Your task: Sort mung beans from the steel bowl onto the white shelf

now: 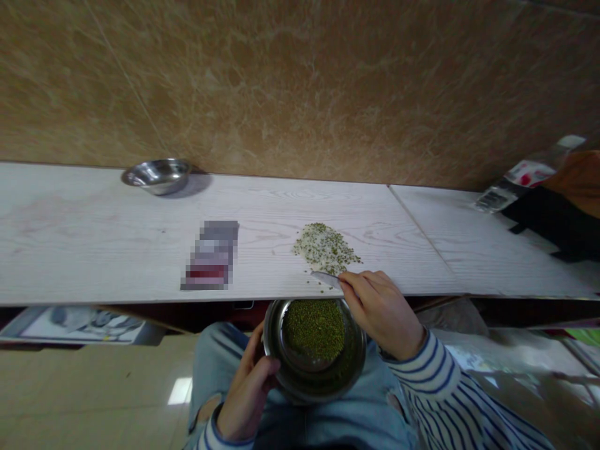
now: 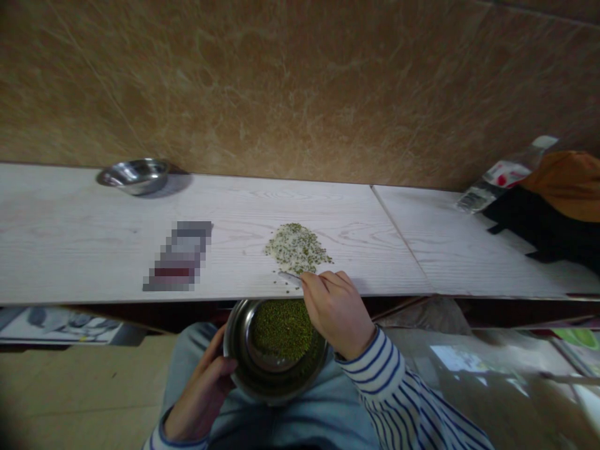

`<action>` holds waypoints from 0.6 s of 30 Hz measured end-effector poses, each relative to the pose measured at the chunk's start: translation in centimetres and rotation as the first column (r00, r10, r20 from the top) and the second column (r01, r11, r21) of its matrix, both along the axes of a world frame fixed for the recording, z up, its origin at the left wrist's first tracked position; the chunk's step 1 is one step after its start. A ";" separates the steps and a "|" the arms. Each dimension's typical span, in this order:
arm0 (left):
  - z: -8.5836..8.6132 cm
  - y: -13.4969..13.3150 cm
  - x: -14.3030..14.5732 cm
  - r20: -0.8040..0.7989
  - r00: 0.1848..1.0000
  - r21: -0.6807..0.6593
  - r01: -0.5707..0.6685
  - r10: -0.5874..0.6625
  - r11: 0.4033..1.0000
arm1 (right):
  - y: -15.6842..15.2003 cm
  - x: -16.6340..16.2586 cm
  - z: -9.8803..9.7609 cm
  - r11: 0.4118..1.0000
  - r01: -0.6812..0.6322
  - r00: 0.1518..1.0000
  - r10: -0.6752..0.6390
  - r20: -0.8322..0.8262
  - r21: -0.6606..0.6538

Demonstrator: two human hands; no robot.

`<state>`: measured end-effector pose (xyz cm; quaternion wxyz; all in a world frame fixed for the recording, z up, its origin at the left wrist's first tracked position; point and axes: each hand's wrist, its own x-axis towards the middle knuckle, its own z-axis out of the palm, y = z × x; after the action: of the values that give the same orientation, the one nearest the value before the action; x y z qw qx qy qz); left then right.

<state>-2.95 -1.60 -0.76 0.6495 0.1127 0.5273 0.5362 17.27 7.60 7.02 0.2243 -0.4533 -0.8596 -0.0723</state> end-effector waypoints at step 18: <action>1.1 0.4 -1.7 -0.069 0.997 -0.001 -0.020 0.020 1.000 | 1.5 -1.3 0.2 0.989 -0.087 0.996 0.086 -0.014 -0.121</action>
<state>-4.62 -1.16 0.34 0.6256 0.1252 0.5508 0.5381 15.93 9.06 7.20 0.2029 -0.4288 -0.8803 -0.0080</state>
